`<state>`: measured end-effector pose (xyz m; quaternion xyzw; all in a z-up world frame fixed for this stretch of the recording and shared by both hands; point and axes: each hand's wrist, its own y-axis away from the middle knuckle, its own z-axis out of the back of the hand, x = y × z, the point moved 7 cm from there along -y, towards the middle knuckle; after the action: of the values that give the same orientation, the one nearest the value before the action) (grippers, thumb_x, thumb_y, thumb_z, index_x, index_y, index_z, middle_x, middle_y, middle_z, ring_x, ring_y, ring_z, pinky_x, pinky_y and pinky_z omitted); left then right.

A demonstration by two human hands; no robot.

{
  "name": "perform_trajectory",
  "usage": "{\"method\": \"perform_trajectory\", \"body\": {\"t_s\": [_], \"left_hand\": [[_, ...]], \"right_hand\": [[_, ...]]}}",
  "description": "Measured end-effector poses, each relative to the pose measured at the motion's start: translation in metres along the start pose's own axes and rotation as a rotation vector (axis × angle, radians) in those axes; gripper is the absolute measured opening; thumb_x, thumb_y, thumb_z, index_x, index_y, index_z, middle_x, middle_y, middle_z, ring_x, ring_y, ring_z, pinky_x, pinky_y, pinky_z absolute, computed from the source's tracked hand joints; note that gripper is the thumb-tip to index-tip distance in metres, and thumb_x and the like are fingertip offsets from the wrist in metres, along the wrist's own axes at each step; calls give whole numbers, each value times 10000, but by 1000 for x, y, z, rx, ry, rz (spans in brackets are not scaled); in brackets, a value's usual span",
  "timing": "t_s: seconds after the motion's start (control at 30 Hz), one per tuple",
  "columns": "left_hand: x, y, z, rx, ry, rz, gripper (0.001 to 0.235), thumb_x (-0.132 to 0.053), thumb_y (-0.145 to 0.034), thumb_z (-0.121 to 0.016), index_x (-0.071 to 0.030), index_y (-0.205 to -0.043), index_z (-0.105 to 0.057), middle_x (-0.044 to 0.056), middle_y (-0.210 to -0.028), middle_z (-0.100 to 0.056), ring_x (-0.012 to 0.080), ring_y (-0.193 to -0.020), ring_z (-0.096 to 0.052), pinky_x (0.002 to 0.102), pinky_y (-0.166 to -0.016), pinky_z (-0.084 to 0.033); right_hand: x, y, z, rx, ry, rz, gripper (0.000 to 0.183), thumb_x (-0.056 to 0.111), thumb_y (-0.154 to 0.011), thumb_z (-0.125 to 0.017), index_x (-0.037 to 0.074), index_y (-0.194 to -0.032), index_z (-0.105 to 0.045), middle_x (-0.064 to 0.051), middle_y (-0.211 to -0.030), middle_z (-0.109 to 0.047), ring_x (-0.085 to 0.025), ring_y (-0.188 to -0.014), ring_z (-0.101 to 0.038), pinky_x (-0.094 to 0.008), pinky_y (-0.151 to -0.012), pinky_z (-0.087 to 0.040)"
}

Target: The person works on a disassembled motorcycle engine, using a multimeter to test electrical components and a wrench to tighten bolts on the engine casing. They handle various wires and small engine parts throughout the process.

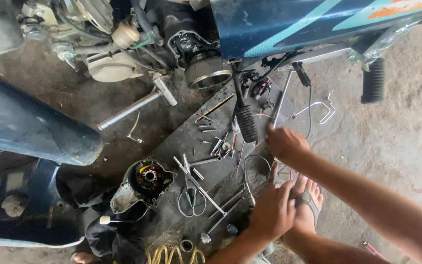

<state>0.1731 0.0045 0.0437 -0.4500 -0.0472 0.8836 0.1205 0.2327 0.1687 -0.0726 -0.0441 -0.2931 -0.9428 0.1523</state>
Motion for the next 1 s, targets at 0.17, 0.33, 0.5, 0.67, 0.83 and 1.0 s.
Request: {"method": "perform_trajectory", "body": {"t_s": [0.17, 0.33, 0.5, 0.67, 0.83, 1.0], "left_hand": [[64, 66, 18, 56, -53, -69, 263, -84, -902, -645, -21, -1157, -655, 277, -1245, -673, 413, -1057, -697, 479, -874, -579], [181, 125, 26, 455, -9, 656, 255, -208, -1043, -550, -70, -880, -690, 118, -834, -734, 245, -745, -735, 376, -663, -625], [188, 122, 68, 21, -777, 402, 371, -368, -880, -642, -71, -1103, -634, 251, -1185, -612, 351, -1029, -589, 475, -755, -552], [195, 120, 58, -120, -753, 767, 378, -429, -925, -630, -106, -1106, -554, 229, -1199, -577, 355, -1099, -549, 498, -895, -483], [205, 124, 64, -160, -678, 1025, 360, -359, -895, -674, -117, -1121, -534, 162, -1102, -599, 346, -1097, -570, 502, -903, -476], [212, 121, 65, -132, -646, 953, 390, -277, -828, -687, -114, -1147, -532, 136, -1044, -622, 323, -981, -653, 483, -851, -500]], "right_hand": [[3, 29, -34, 226, 232, 330, 216, 304, -970, -536, 184, -1053, -696, -135, -888, -738, -355, -838, -731, -502, -723, -596], [-35, 34, -63, 257, 297, 499, 136, 243, -924, -597, 166, -960, -703, -113, -850, -724, -339, -859, -720, -489, -738, -584], [-68, 25, -49, 148, 405, 526, 82, 173, -894, -638, 151, -958, -685, -96, -871, -726, -320, -875, -730, -460, -733, -601], [-74, 15, -33, 193, 223, 235, 259, 314, -993, -571, 181, -1188, -679, -78, -989, -753, -273, -861, -766, -415, -733, -645], [-36, 29, 2, 21, 21, 331, 321, 391, -930, -624, 239, -1198, -717, -81, -1074, -769, -326, -901, -745, -465, -774, -620], [-20, 33, 4, 33, -14, 404, 280, 401, -927, -642, 182, -1085, -717, -124, -952, -759, -375, -876, -724, -497, -764, -593]]}}
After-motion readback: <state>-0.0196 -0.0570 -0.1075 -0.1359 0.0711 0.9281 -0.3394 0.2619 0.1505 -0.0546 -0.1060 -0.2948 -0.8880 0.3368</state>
